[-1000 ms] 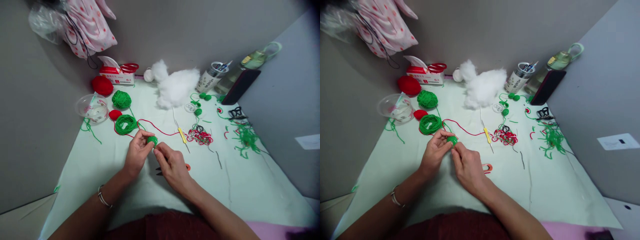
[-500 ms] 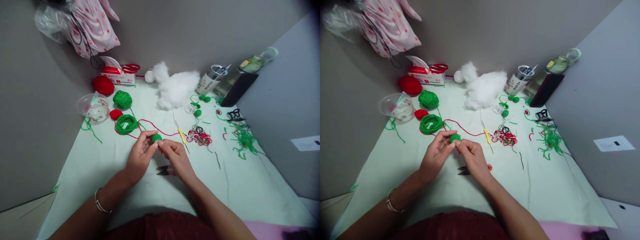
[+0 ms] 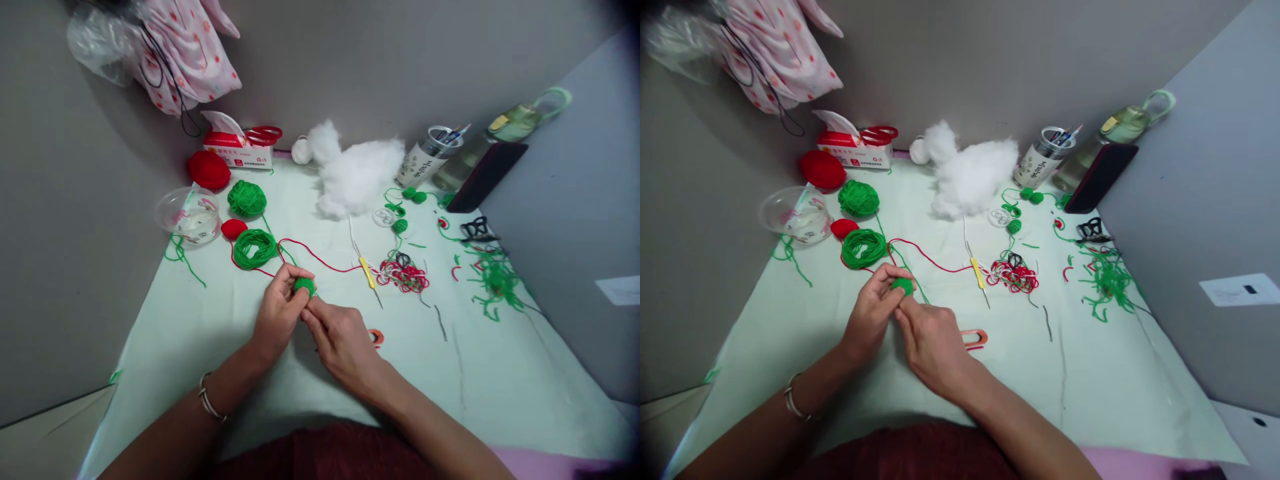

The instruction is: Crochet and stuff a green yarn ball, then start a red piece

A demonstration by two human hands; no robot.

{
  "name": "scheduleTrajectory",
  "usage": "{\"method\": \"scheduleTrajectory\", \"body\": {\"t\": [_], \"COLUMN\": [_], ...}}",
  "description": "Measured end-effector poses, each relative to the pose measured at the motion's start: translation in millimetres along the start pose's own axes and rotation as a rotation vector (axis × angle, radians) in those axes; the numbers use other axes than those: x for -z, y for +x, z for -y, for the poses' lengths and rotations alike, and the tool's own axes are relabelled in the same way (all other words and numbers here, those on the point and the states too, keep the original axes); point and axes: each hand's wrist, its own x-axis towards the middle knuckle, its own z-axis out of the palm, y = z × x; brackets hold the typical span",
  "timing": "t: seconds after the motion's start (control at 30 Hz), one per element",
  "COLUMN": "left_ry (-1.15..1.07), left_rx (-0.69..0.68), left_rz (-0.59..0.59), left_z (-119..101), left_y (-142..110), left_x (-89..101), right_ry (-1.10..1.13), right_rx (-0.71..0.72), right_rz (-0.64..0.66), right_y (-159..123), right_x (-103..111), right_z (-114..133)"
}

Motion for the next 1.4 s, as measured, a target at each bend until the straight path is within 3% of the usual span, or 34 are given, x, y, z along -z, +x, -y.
{"method": "scheduleTrajectory", "body": {"t": [0.3, 0.6, 0.9, 1.27, 1.4], "left_ry": [-0.069, -0.057, -0.042, 0.075, 0.131], "left_rx": [0.112, 0.156, 0.156, 0.128, 0.086], "left_rz": [0.046, 0.062, 0.051, 0.241, 0.214], "left_z": [2.8, 8.0, 10.3, 5.8, 4.3], "left_y": [5.1, 2.4, 2.2, 4.9, 4.6], "left_x": [3.1, 3.1, 4.2, 5.9, 5.9], "right_ry": [0.291, 0.172, 0.108, 0.230, 0.142], "right_rx": [-0.190, -0.281, -0.276, -0.269, -0.239], "right_rz": [-0.063, -0.159, -0.073, -0.135, -0.091], "right_y": [5.6, 10.3, 10.2, 10.0, 7.0], "right_x": [8.1, 8.1, 12.8, 18.4, 16.0], "right_z": [-7.7, -19.2, -20.1, -21.5, -15.1]}}
